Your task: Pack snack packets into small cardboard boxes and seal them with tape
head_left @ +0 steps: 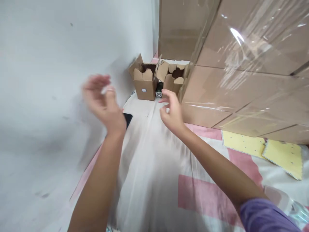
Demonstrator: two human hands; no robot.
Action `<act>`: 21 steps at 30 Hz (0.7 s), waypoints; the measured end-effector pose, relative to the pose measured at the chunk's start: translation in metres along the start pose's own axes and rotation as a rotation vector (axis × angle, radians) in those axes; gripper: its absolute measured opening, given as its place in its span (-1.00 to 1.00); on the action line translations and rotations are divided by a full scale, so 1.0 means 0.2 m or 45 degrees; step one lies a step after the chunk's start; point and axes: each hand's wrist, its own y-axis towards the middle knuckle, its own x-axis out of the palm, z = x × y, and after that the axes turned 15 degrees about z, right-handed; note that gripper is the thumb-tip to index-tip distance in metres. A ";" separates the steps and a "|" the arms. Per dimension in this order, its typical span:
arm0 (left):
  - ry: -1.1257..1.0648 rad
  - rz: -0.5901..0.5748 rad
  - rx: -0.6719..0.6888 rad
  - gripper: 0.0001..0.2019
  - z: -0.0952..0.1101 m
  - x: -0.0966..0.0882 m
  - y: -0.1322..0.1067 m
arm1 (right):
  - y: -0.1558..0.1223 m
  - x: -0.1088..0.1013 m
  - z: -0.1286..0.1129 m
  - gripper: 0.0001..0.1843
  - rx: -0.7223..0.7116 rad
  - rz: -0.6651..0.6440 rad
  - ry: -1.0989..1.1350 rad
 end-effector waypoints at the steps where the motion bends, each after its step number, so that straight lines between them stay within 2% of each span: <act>1: 0.025 -0.068 -0.022 -0.59 -0.11 0.06 -0.02 | 0.07 0.12 0.05 -0.17 0.058 -0.021 0.044; 3: 0.151 -0.259 -0.159 -0.49 -0.37 0.20 -0.05 | 0.21 0.35 0.15 -0.05 0.213 -0.078 0.043; 5: 0.264 -0.374 -0.348 -0.34 -0.64 0.34 -0.08 | 0.33 0.53 0.23 -0.05 0.421 -0.071 -0.076; 7: 0.283 -0.452 -0.428 -0.35 -0.86 0.46 -0.10 | 0.42 0.65 0.28 -0.10 0.644 -0.005 -0.174; 9: 0.267 -0.488 -0.416 -0.37 -1.00 0.54 -0.10 | 0.49 0.70 0.30 -0.19 0.796 0.060 -0.214; 11: 0.263 -0.486 -0.370 -0.36 -1.08 0.57 -0.08 | 0.54 0.71 0.32 -0.27 0.862 0.104 -0.240; 14: 0.273 -0.461 -0.322 -0.33 -1.13 0.58 -0.05 | 0.63 0.69 0.35 -0.36 0.934 0.100 -0.269; 19: 0.315 -0.369 -0.311 -0.26 -1.15 0.54 -0.03 | 0.77 0.69 0.42 -0.70 1.105 -0.051 -0.223; 21: 0.323 -0.334 -0.309 -0.25 -1.14 0.53 -0.03 | 0.79 0.71 0.44 -0.78 1.209 -0.121 -0.191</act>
